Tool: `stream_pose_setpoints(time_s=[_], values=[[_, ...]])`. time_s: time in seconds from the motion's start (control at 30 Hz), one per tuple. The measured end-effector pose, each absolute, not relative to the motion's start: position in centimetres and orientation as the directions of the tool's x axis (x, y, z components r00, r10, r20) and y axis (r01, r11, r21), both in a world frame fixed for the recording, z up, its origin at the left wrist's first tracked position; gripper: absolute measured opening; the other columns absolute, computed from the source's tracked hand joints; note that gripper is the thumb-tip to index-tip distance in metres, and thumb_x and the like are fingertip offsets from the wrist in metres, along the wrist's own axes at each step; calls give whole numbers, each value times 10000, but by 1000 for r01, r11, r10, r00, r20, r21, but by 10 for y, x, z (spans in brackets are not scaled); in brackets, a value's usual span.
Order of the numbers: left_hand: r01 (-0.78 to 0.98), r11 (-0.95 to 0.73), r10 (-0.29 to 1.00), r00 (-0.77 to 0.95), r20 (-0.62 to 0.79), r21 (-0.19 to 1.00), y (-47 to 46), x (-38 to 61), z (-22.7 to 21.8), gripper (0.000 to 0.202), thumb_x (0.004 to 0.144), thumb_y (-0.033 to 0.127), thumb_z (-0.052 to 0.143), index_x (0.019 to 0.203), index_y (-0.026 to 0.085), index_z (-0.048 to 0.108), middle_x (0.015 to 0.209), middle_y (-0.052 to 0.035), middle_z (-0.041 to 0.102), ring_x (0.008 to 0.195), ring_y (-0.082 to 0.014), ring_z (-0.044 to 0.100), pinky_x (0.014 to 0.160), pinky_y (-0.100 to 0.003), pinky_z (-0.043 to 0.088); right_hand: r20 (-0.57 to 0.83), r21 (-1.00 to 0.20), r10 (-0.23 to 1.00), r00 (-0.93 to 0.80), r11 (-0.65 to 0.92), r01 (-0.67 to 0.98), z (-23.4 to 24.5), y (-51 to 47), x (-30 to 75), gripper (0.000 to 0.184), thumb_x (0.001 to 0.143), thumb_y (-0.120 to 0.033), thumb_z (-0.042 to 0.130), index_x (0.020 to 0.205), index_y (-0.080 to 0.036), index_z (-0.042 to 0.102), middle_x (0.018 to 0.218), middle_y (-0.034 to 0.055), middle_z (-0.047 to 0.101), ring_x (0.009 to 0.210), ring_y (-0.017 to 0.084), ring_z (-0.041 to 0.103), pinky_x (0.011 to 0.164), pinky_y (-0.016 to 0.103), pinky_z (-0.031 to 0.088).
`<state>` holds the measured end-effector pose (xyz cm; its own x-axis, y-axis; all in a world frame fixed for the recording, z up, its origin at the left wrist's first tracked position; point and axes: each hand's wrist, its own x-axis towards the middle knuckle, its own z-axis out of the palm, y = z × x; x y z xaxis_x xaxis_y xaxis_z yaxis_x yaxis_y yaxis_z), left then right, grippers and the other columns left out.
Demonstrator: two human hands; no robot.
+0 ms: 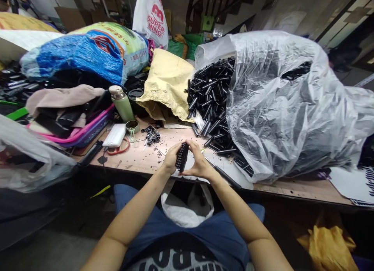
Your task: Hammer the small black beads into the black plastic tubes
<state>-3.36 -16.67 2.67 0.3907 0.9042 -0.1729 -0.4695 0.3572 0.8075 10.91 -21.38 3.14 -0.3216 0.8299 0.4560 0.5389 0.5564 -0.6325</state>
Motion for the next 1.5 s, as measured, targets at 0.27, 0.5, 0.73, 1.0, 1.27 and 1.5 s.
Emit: stream_pose_setpoints(time_s=[0.27, 0.5, 0.73, 1.0, 1.27, 1.5], values=[[-404, 443, 864, 430, -261, 800, -180, -28, 38, 305, 824, 434, 601, 828, 134, 549, 589, 8, 559, 389, -113, 549, 366, -211, 429, 450, -685, 841, -301, 541, 488, 23, -215, 106, 1134, 550, -404, 851, 1451, -193, 195, 1444, 170, 325, 1362, 293, 346, 1139, 458, 327], [-184, 497, 812, 444, -380, 848, -174, -24, 27, 349, 902, 438, 506, 905, 105, 611, 619, -26, 578, 416, -113, 545, 415, -233, 458, 377, -717, 914, -152, 392, 576, 9, -224, 102, 1066, 498, -297, 816, 1407, -167, 274, 1336, 145, 438, 1244, 279, 456, 1074, 438, 393], [461, -441, 860, 462, 216, 770, -195, -18, -34, 483, 819, 221, 598, 1292, 136, 557, 1075, -139, 598, 1011, -246, 583, 922, -398, 473, 325, -571, 945, 47, 157, 806, -40, -239, 101, 822, 665, -246, 673, 1385, -86, 309, 1341, 233, 444, 1282, 328, 402, 1077, 521, 340], [522, -795, 604, 733, 313, 310, -182, -38, -63, 373, 932, 145, 385, 1248, 189, 578, 1123, -135, 643, 973, -227, 581, 854, -409, 414, 97, -139, 929, 357, -342, 929, -20, -283, 177, 234, 910, -335, 483, 975, -129, 573, 1009, 201, 623, 1003, 321, 569, 821, 431, 440], [562, -805, 593, 748, 298, 190, -186, -44, -58, 431, 936, 111, 333, 1295, 221, 545, 1208, -114, 638, 1123, -266, 538, 980, -499, 299, -88, -329, 942, 325, -336, 882, 2, -316, 146, 362, 1005, -388, 232, 882, -199, 516, 685, 31, 616, 614, 178, 592, 578, 257, 317], [599, -786, 615, 733, 291, 152, -217, -15, -65, 634, 939, 430, 385, 1397, -8, 385, 1458, -239, 385, 1392, -334, 282, 1140, -513, 149, 87, -469, 967, 239, -172, 867, 37, -308, 115, 449, 1001, -440, 152, 867, -210, 513, 629, 21, 596, 548, 168, 566, 547, 253, 329]])
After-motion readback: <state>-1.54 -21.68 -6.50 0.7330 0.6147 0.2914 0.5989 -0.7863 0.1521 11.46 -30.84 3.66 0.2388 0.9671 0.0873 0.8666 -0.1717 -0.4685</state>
